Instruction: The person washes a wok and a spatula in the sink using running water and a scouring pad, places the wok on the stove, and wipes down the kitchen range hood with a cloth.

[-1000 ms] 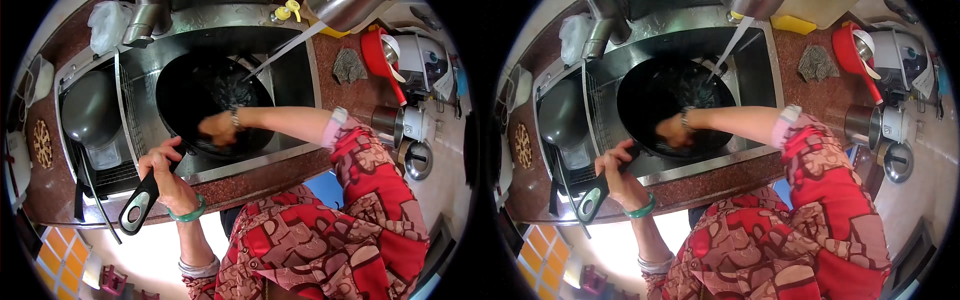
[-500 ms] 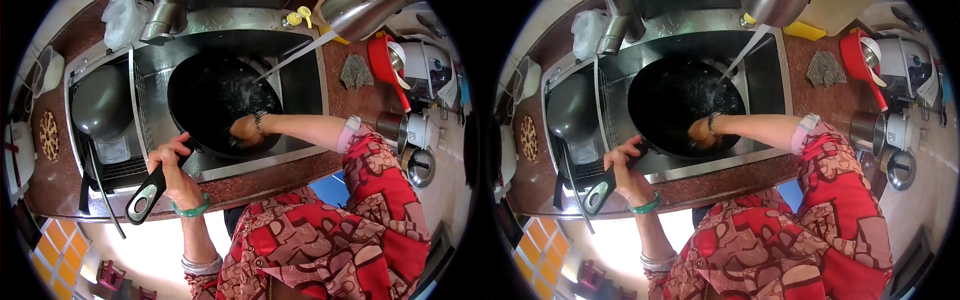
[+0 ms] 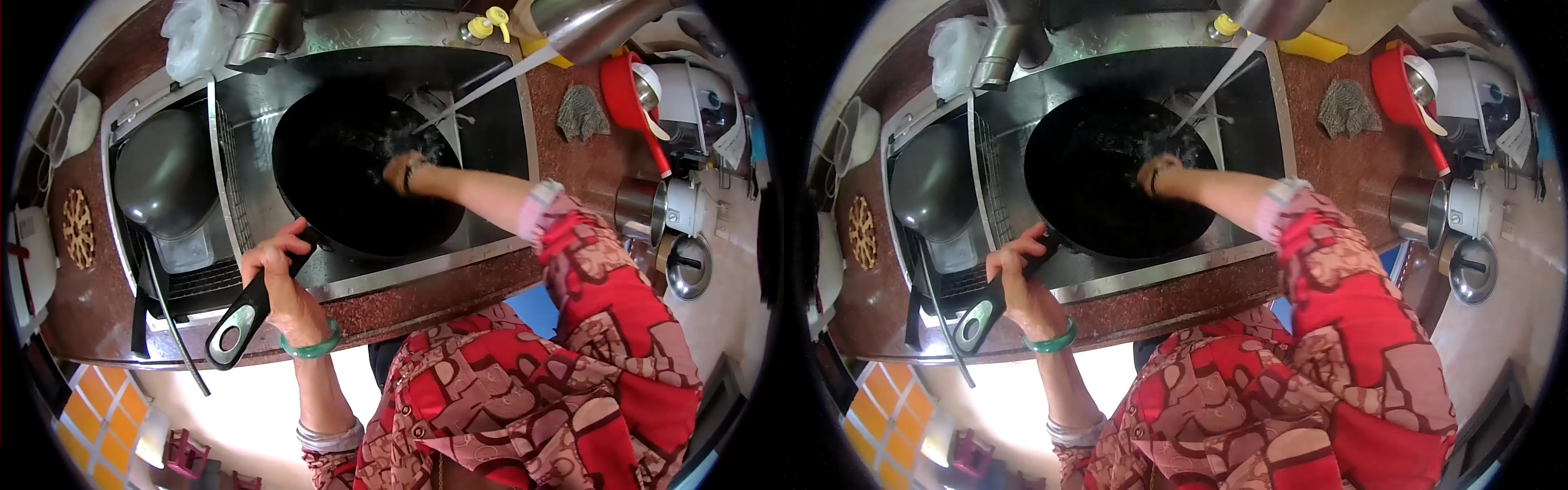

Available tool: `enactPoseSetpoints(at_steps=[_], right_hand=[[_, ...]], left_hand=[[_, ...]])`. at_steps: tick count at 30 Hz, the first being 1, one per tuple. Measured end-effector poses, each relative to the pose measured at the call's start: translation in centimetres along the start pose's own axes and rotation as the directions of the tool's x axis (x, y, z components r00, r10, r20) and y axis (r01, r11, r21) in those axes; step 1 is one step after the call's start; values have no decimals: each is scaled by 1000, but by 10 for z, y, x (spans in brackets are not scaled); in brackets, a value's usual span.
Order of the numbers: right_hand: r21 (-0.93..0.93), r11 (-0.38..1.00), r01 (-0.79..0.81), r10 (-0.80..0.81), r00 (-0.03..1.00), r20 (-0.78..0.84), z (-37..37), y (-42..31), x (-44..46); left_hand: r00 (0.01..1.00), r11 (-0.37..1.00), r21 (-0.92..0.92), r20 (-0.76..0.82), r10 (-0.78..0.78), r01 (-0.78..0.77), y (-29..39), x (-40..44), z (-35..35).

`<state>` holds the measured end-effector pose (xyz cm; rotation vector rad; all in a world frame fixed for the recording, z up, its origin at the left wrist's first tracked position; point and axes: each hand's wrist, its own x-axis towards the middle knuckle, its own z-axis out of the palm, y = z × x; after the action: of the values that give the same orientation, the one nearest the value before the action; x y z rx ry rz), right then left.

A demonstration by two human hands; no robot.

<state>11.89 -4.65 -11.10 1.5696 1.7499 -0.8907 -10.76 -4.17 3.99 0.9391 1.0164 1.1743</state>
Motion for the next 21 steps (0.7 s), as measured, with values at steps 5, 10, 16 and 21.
enactPoseSetpoints(at_steps=[5,10,16,21], right_hand=[[434,782,448,-519,853,54,-45,-64,-24],[363,910,199,27,847,-531,-88,-37,61],[28,995,-97,100,979,-179,17,36,38],[196,966,169,-212,950,228,2,17,-52]], left_hand=[[1000,1000,17,-7,1,-1,1,-1,4],[1000,997,69,-11,-22,23,0,-1,0],[995,995,95,100,13,-23,-2,0,-7],[935,995,102,354,-29,-7,25,-3,2]])
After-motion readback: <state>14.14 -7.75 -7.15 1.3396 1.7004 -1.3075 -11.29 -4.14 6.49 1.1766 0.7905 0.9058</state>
